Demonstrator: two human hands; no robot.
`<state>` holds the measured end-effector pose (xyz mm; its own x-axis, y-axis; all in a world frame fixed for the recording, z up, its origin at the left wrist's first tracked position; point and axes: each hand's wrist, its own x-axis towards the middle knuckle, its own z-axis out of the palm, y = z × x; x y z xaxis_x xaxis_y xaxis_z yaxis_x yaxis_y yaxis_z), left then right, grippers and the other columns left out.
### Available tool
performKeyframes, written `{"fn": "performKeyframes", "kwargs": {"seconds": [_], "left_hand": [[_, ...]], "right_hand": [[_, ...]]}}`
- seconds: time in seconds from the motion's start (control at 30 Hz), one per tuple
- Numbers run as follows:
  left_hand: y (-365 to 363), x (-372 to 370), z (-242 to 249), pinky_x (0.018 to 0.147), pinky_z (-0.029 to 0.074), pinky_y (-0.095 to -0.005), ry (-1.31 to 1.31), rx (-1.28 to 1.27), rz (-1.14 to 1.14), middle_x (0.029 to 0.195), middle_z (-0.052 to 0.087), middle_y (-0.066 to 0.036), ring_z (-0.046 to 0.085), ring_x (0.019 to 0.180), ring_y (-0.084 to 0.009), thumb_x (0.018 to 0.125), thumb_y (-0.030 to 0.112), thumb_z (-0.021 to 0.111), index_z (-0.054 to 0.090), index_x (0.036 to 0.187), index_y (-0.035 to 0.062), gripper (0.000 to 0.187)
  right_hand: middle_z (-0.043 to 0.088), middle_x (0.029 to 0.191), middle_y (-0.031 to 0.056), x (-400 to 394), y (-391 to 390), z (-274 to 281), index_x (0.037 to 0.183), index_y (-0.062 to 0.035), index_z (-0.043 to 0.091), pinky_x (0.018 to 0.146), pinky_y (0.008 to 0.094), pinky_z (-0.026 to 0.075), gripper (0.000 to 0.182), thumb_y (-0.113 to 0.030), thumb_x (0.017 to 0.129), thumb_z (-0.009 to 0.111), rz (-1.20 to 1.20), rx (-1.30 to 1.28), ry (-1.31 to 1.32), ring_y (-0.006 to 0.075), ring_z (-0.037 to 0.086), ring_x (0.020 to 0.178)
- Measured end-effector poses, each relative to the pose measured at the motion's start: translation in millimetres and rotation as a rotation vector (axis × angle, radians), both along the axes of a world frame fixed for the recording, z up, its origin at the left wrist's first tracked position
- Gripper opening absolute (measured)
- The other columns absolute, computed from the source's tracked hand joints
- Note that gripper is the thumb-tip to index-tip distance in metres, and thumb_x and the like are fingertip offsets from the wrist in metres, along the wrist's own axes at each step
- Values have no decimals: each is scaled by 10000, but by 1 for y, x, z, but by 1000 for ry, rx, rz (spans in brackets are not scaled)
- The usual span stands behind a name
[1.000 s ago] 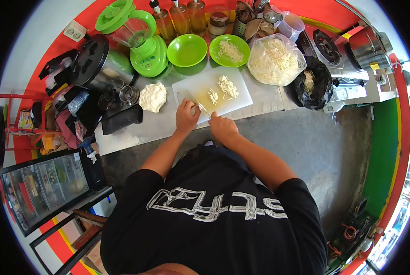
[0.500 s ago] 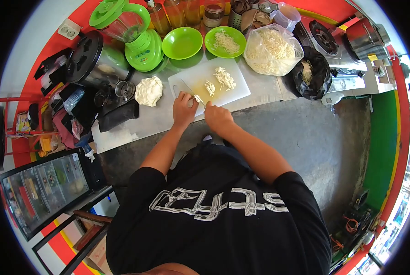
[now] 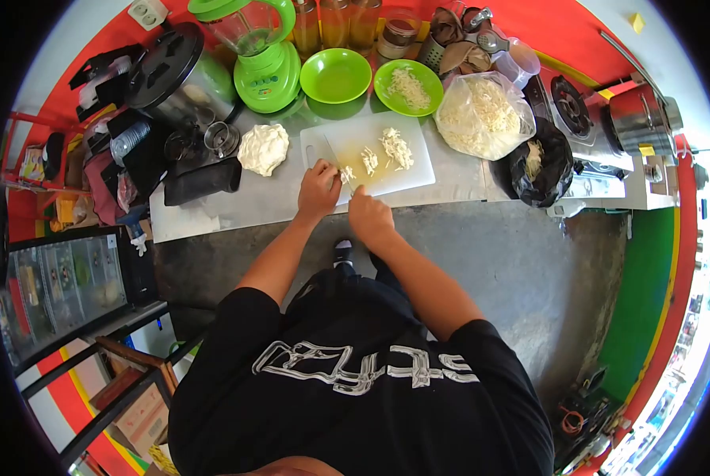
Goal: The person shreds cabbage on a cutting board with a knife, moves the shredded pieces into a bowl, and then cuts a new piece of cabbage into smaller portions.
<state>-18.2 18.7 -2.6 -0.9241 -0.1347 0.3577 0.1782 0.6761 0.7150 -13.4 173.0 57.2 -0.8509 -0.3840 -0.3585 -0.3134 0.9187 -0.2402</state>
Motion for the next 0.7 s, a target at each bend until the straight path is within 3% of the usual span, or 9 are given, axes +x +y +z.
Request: {"fn": "performKeyframes", "kwargs": {"seconds": [0.07, 0.3, 0.4, 0.47, 0.57, 0.7], "left_hand": [[-2, -1, 1, 694, 429, -421, 36, -13, -55, 880, 574, -91, 567, 767, -329, 824, 67, 648, 620, 849, 65, 37], [-1, -1, 2, 700, 426, -422, 23, -8, -60, 880, 574, -91, 563, 770, -331, 831, 60, 644, 599, 846, 59, 47], [0, -1, 3, 715, 439, -434, 1, 3, 1, 880, 573, -106, 577, 799, -347, 839, 50, 644, 583, 850, 42, 62], [-3, -1, 4, 724, 457, -448, 8, 159, -20, 887, 572, -130, 589, 831, -373, 844, 35, 647, 579, 855, 30, 69], [-7, -1, -2, 723, 469, -452, 26, 176, -49, 892, 569, -149, 590, 847, -394, 830, 18, 650, 573, 857, 23, 82], [-7, -1, -8, 715, 455, -453, 47, 157, -47, 909, 576, -119, 572, 822, -375, 808, 30, 656, 578, 874, 50, 104]], "right_hand": [[725, 867, 235, 11, -2, -11, 1113, -4, 466, 739, 503, 587, 296, -288, 1038, 497, -109, 51, -82, 419, 727, 830], [723, 869, 242, -15, -7, -3, 1112, 4, 466, 735, 501, 588, 296, -276, 1030, 514, -56, -5, -38, 431, 723, 835], [733, 810, 211, -13, -2, -1, 1104, 2, 485, 700, 453, 612, 219, -178, 983, 517, 29, 7, 64, 372, 747, 788], [733, 825, 216, -2, 1, 0, 1099, 3, 490, 702, 449, 612, 210, -158, 970, 526, 20, 54, 57, 379, 746, 793], [711, 888, 276, 13, -1, -5, 1104, 23, 468, 747, 494, 593, 220, -136, 966, 533, -75, 76, -51, 435, 722, 843], [704, 895, 296, 4, -7, -9, 1087, 30, 467, 760, 494, 594, 205, -97, 939, 531, -53, 54, -6, 446, 719, 857]]}}
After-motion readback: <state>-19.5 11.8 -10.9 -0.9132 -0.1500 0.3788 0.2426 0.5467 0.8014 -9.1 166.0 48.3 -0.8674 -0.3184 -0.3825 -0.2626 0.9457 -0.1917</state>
